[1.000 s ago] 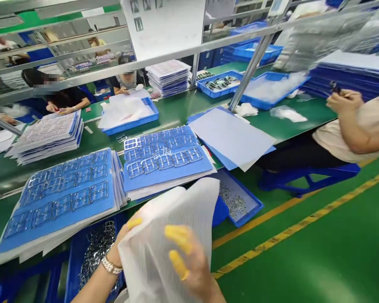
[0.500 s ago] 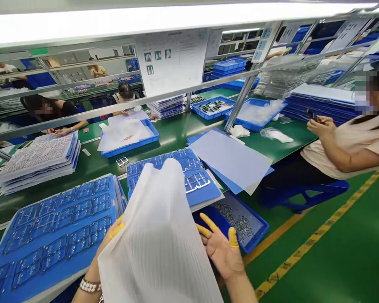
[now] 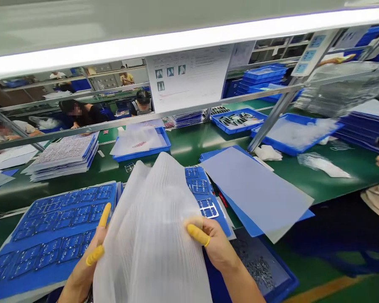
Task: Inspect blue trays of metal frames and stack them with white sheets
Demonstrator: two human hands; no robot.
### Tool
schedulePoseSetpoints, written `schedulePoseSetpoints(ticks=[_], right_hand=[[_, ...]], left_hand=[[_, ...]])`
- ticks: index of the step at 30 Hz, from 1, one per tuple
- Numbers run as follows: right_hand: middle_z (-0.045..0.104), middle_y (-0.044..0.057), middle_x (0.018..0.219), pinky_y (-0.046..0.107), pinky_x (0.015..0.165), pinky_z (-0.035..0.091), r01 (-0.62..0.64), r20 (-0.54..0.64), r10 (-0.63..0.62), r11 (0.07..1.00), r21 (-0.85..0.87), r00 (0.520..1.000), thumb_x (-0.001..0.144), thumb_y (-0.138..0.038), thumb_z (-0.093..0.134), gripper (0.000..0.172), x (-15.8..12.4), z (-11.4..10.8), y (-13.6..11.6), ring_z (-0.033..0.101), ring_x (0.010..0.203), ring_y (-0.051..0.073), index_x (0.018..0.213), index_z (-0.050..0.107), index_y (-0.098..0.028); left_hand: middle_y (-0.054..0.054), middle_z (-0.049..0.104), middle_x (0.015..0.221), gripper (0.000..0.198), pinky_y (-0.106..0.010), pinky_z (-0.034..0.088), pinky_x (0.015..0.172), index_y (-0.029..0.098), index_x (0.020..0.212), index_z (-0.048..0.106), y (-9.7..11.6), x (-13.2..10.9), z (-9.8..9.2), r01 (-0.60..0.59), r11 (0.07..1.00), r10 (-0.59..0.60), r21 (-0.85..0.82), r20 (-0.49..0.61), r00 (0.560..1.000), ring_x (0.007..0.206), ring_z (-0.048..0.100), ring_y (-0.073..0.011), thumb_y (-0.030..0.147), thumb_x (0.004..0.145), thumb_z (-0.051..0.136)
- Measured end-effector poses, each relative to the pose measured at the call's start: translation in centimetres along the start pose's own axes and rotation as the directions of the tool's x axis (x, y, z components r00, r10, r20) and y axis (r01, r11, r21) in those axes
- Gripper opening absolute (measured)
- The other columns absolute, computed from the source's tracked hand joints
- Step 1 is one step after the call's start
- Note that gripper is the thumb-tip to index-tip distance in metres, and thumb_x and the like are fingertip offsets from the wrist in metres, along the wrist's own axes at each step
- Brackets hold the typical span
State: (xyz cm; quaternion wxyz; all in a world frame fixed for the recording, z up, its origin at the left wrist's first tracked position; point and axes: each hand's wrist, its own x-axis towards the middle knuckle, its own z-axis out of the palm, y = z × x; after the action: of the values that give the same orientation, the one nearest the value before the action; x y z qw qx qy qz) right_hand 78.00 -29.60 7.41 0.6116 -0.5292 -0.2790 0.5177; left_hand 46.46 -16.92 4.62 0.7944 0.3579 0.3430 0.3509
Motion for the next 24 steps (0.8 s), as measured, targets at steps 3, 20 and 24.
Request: schedulePoseSetpoints(ticks=[3, 20, 24], right_hand=[[0.072, 0.006, 0.08, 0.031, 0.065, 0.053, 0.058, -0.2, -0.079, 0.993, -0.106, 0.977, 0.059, -0.062, 0.087, 0.043, 2.5, -3.1, -1.3, 0.062, 0.071, 0.021, 0.074, 0.078, -0.023], [0.076, 0.007, 0.081, 0.03, 0.051, 0.051, -0.162, -0.495, 0.035, 0.963, -0.216, 0.868, 0.048, -0.044, 0.086, 0.034, 10.9, -15.7, 2.6, 0.065, 0.063, 0.022, 0.074, 0.078, -0.023], [0.074, 0.007, 0.076, 0.03, 0.047, 0.048, -0.23, -0.561, 0.073, 0.949, -0.214, 0.825, 0.046, -0.041, 0.083, 0.034, 12.0, -18.3, 4.5, 0.062, 0.059, 0.021, 0.073, 0.075, -0.023]], left_hand=[[-0.007, 0.044, 0.162, 0.118, -0.051, 0.043, 0.112, 0.046, 0.16, 0.02, -0.3, 1.1, 0.5, 0.017, 1.0, -0.018, -0.014, -0.068, 0.998, 0.138, 0.052, -0.0373, 0.028, 0.067, 0.09], [-0.019, 0.075, 0.118, 0.066, -0.059, 0.051, 0.101, 0.014, 0.135, 0.061, -7.1, 10.8, -0.5, 0.27, 0.889, -0.299, -0.371, -0.023, 0.954, 0.119, 0.066, -0.0425, 0.039, 0.075, 0.075], [-0.014, 0.074, 0.119, 0.071, -0.051, 0.055, 0.097, 0.02, 0.141, 0.055, -5.6, 12.2, -3.0, 0.058, 0.987, -0.084, -0.152, -0.173, 0.981, 0.11, 0.07, -0.0337, 0.026, 0.073, 0.076]])
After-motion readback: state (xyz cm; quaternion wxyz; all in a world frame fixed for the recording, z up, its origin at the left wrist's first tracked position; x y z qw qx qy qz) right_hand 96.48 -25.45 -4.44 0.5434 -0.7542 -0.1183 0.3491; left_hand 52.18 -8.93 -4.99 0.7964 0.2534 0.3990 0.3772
